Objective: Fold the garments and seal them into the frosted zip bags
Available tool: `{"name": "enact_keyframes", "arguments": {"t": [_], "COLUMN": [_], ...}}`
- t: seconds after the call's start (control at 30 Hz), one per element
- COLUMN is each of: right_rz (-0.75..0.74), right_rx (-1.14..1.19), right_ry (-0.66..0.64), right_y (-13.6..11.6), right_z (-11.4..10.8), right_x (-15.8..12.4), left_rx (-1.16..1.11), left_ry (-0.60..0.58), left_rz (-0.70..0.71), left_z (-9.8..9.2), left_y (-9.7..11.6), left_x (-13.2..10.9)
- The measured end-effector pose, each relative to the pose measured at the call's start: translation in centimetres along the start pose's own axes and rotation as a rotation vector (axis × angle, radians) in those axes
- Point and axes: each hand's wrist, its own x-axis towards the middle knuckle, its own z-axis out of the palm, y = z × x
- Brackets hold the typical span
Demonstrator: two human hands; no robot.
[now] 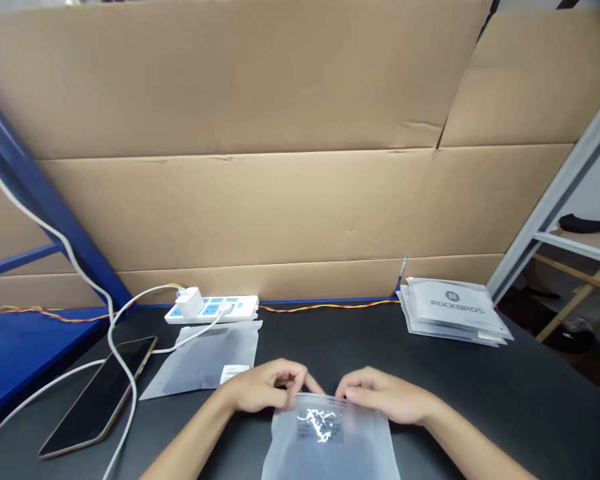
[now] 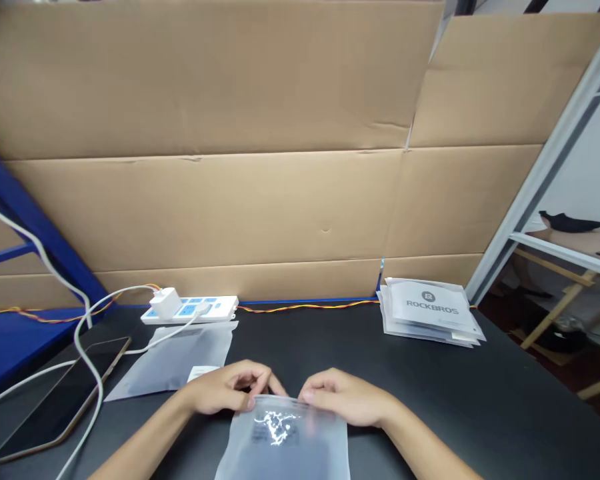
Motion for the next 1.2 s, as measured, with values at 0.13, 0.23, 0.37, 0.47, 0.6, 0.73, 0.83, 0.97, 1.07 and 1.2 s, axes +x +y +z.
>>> {"name": "enact_keyframes", "arguments": {"t": [0.13, 0.23, 0.37, 0.47, 0.6, 0.73, 0.83, 0.97, 1.07, 1.2], "right_rz": [-0.01, -0.073, 0.007, 0.053, -0.091, -0.181, -0.212, -0.256, -0.292, -0.353], "right_rx": [0.025, -0.096, -0.261, -0.193, 0.044, 0.172, 0.189, 0.161, 0.135, 0.068], "right_ry": [-0.003, 0.055, 0.144, 0.073, 0.177, 0.241, 0.258, 0.412, 0.615, 0.849], "right_y": [0.2, 0.4, 0.4, 0.3, 0.0, 0.0, 0.3, 0.8, 1.3, 2.1], "right_z": [0.0, -0.7, -2.4, -2.5, 0.0, 2.7, 3.1, 1.2, -1.6, -4.8], "right_x": [0.3, -0.1, -1.3, -1.5, -0.4, 1.0, 1.5, 1.4, 0.8, 0.0], "left_rx": [-0.046, -0.012, 0.034, 0.079, 0.111, 0.201, 0.203, 0.18, 0.197, 0.207], "left_ry": [-0.076, -0.126, -0.131, 0.039, 0.192, 0.304, 0.334, 0.314, 0.291, 0.241], "left_rz": [-0.13, -0.163, -0.158, -0.021, -0.005, -0.041, -0.015, -0.011, -0.047, -0.108], "left_z": [-0.3, -1.1, -1.6, -0.9, 1.4, 3.7, 4.2, 3.2, 1.6, -0.4], "left_y": [-0.6, -1.0, -0.3, 0.5, 0.5, -0.3, -0.5, 0.0, 0.3, 0.5], "left_x": [0.0, -0.3, -0.8, -0.2, 1.4, 2.6, 3.0, 2.7, 1.9, 0.5]}}
